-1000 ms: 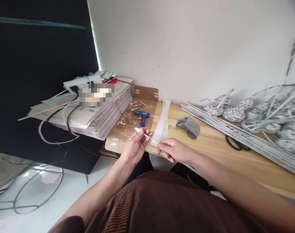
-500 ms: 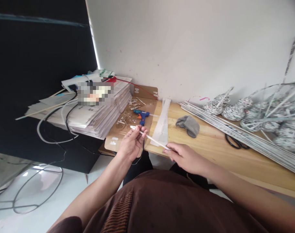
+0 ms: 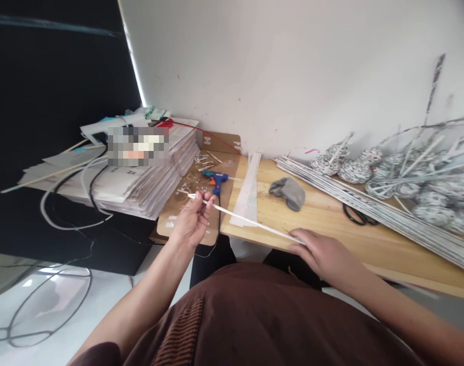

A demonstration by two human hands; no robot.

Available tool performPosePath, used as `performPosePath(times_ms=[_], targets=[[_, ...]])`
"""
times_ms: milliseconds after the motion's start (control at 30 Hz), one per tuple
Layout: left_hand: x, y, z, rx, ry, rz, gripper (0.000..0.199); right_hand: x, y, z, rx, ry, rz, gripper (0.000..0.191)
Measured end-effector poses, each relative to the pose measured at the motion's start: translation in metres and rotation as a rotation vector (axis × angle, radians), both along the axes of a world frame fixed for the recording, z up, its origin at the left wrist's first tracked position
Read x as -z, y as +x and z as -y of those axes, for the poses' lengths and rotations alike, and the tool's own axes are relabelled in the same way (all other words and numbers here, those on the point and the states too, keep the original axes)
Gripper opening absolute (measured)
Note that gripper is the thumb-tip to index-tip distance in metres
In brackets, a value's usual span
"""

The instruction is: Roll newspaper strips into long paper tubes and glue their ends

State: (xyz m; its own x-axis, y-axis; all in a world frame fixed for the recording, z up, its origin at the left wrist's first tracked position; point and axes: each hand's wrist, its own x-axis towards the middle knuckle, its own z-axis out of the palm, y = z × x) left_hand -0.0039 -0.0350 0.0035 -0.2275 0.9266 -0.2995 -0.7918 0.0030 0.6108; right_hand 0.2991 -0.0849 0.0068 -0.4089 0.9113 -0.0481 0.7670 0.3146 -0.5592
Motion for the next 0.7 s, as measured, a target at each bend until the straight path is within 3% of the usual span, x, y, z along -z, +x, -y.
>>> performPosePath(times_ms=[67, 100, 233, 300, 367, 500, 567, 633, 700], targets=[[-0.003, -0.002, -0.001, -0.014, -0.005, -0.007, 0.021, -0.002, 0.004, 0.0, 0.011, 0.031, 0.053, 0.039], [-0.004, -0.002, 0.0, -0.01, 0.0, -0.009, 0.022, -0.003, 0.006, 0.0, 0.0, -0.075, 0.027, 0.042], [-0.007, -0.003, 0.002, 0.022, 0.017, -0.011, 0.021, -0.004, 0.014, -0.004, -0.115, -0.763, -0.329, 0.055], [-0.006, -0.005, 0.002, 0.032, 0.006, -0.014, 0.019, -0.005, 0.019, -0.005, -0.147, -0.916, -0.427, 0.058], [-0.004, -0.008, 0.0, 0.014, -0.011, -0.022, 0.019, -0.007, 0.023, -0.006, -0.121, -0.84, -0.343, 0.057], [0.0, -0.015, -0.004, -0.078, -0.016, -0.053, 0.021, -0.011, 0.027, -0.004, -0.001, -0.154, -0.017, 0.042], [0.0, -0.019, -0.006, -0.101, -0.006, -0.056, 0.021, -0.013, 0.028, -0.003, 0.03, 0.09, 0.054, 0.035], [0.0, -0.022, -0.007, -0.101, 0.0, -0.053, 0.019, -0.015, 0.03, -0.002, 0.047, 0.075, 0.05, 0.035], [0.0, -0.024, -0.008, -0.082, 0.01, -0.05, 0.019, -0.015, 0.032, -0.002, 0.04, -0.173, -0.027, 0.041]])
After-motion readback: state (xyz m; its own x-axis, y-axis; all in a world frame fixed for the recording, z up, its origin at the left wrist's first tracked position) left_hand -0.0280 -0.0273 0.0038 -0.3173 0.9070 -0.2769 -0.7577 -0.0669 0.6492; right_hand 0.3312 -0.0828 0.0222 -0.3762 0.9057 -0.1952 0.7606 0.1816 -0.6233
